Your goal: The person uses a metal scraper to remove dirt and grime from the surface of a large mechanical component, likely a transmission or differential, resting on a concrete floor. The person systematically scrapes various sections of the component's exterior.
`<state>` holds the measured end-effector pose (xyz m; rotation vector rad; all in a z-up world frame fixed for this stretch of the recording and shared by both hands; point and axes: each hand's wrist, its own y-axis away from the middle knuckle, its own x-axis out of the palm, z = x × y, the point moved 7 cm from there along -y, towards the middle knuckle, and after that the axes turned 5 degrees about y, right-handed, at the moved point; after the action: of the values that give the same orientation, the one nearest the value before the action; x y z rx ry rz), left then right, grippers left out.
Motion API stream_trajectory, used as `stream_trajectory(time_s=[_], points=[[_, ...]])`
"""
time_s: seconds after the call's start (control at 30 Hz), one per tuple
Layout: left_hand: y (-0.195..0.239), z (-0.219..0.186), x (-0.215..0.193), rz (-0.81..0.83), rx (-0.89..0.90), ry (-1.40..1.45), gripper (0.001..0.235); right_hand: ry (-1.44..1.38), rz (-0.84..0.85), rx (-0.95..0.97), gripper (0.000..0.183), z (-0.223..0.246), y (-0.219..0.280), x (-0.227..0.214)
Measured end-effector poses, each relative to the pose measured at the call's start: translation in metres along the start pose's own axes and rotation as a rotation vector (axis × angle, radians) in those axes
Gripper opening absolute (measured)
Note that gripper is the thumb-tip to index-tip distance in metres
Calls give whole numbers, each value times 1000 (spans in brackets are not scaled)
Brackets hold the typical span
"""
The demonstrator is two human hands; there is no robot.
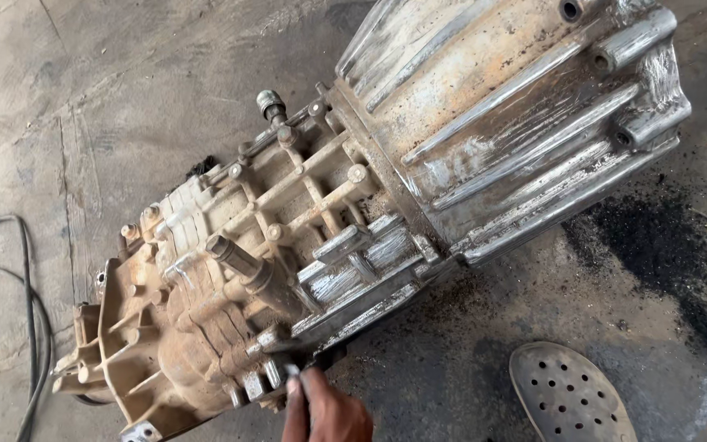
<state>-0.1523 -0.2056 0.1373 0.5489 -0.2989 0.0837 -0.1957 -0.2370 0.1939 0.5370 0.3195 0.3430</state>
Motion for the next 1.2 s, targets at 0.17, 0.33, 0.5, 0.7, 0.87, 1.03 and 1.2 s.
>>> stream_trajectory(time_s=[0.17,0.33,0.5,0.7,0.87,1.03,1.2], points=[[-6,-13,-9,-37,19,-107,18,7,47,-282,30,20,3,8],[2,-43,-10,-171,-29,-645,20,-216,-101,-299,31,8,12,-4],[-9,-56,-20,-235,-230,254,24,-316,58,95,27,-29,0,5],[-14,-72,1,96,-73,264,27,-300,77,22,35,-27,-4,3],[-18,-56,-5,85,20,247,30,-289,96,-19,41,-22,-8,0],[-24,-30,-17,94,-27,205,27,-276,79,19,31,-16,-6,-4],[-5,-21,-24,-252,-25,389,17,-274,76,73,26,-20,-1,-6]])
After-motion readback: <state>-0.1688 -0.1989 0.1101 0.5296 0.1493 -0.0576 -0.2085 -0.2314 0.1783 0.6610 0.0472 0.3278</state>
